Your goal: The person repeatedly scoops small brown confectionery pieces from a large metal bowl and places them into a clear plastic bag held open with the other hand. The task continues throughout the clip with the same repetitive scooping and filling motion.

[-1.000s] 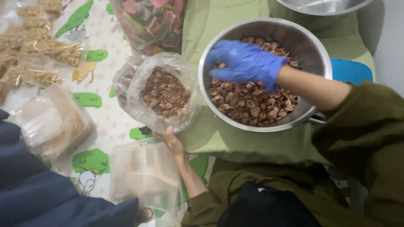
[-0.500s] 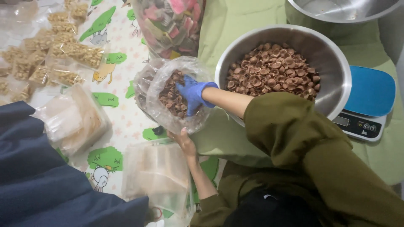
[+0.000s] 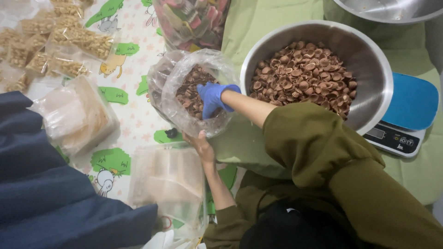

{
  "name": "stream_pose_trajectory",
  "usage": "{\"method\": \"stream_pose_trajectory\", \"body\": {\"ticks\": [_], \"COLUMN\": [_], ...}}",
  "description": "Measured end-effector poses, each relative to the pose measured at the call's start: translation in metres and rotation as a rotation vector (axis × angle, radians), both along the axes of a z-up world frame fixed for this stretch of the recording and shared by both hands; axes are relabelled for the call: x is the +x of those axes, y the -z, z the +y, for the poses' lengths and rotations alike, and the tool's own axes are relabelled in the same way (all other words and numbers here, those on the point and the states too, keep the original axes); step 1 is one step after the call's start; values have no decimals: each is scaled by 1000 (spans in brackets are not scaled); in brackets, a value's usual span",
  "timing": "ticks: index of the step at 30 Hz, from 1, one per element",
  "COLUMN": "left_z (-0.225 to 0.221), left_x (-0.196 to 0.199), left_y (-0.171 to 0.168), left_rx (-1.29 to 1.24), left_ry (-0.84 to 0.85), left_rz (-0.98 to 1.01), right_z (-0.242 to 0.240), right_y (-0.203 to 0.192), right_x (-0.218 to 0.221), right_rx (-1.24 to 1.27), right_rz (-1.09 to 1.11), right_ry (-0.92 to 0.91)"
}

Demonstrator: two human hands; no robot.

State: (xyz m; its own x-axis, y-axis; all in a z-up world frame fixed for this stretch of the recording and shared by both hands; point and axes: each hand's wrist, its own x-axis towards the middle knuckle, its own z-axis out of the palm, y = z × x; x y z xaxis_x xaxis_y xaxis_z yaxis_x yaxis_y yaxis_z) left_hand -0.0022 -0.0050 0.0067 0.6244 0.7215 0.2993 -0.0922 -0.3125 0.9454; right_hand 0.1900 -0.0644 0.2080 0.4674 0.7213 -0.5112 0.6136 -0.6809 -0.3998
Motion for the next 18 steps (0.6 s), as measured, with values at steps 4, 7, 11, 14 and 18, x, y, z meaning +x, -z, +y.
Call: {"method": "stream_pose_trajectory", "body": {"ticks": [4, 7, 11, 14, 18], "left_z": [-3, -14, -17, -23, -17], "left_x": [4, 0, 2, 1, -3], "left_y": [-11, -21, -34, -45, -40], "left_rx": [-18, -52, -70, -76, -104], "left_ry": [12, -4, 6, 6, 19], "left_rz": [-24, -7, 19, 37, 59], "right_z": [-35, -21, -23, -40, -11], "right_y": [-80, -25, -28, -67, 8], "right_x": [-18, -3, 2, -23, -5], "right_rx": [79, 86, 190, 191, 147], "right_rz": [798, 474, 533, 552, 506], "right_ry": [423, 300, 307, 232, 260]}}
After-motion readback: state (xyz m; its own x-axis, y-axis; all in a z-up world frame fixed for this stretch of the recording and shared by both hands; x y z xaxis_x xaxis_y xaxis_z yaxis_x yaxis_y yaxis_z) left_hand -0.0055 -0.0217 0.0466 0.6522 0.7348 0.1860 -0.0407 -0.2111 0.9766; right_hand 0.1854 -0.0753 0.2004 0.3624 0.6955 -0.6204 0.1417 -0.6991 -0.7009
